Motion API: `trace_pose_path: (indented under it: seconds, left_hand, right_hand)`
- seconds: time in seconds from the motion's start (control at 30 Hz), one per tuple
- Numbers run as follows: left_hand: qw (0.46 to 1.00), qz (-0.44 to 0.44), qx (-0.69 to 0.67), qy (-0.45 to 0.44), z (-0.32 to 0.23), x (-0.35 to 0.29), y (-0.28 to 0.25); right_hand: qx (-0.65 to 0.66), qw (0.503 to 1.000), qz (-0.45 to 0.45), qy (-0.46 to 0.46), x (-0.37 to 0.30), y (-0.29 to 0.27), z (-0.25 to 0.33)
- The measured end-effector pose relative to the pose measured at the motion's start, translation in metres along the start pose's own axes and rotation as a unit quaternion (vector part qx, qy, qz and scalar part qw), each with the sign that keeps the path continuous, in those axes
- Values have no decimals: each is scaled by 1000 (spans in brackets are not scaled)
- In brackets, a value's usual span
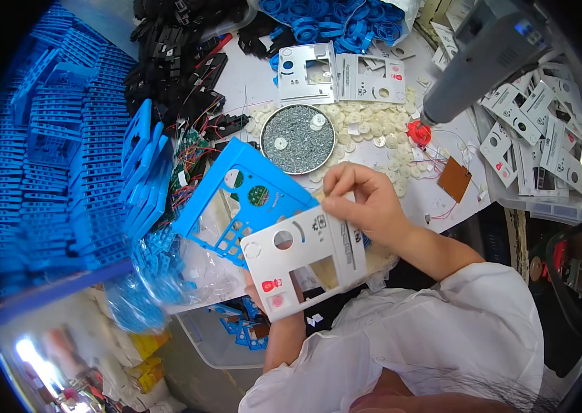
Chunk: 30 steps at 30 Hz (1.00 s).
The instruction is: Assembling and packaging small electronic components into plastic casings and retail boxes.
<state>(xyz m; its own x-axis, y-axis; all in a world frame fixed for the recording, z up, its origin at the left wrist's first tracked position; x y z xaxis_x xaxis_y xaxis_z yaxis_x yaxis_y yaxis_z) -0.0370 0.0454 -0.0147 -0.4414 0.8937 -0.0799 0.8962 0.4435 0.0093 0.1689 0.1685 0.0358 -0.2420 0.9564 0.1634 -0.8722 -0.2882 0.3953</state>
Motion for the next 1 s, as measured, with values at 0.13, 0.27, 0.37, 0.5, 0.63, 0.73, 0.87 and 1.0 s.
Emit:
trace_pose_path:
  seconds: [0.13, 0.27, 0.37, 0.5, 0.63, 0.73, 0.87, 1.0]
  left_hand:
    - [888, 222, -400, -34, 21, 4, 13]
    - [941, 86, -309, -105, -14, -7, 27]
    - [950, 64, -294, -78, -24, -12, 29]
    - [936, -94, -290, -177, -4, -23, 13]
    - [943, 148, -292, -62, -25, -16, 44]
    - [951, 123, -278, -63, -23, -20, 38]
    - [910, 72, -381, -150, 1, -28, 27]
    - [947, 105, -283, -111, -12, -26, 34]
  right_hand:
    - [-136, 974, 142, 114, -9, 19, 16]
    - [-238, 894, 362, 114, -36, 45, 33]
    - [-219, 823, 515, 98, -62, 54, 44]
    - [-81, 946, 297, 106, -20, 14, 56]
    - [33, 986, 88, 137, 2, 0, 14]
    - [62, 972, 124, 192, -1, 2, 12]
    - [72, 952, 226, 196, 0, 9, 26]
    - [-146, 956, 222, 123, 3, 1, 29]
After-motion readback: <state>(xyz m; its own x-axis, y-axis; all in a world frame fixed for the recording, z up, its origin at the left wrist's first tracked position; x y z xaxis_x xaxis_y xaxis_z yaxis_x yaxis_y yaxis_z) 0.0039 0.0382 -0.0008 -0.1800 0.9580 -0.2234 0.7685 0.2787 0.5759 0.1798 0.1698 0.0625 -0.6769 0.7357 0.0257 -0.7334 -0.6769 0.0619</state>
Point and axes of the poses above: each hand's wrist, its own x-axis towards the middle knuckle, its own y-axis out of the palm, z = x × y, the point moved 9 cm from there along x, towards the middle knuckle, and after that the axes turned 6 degrees about -y, right-handed, at the moved point
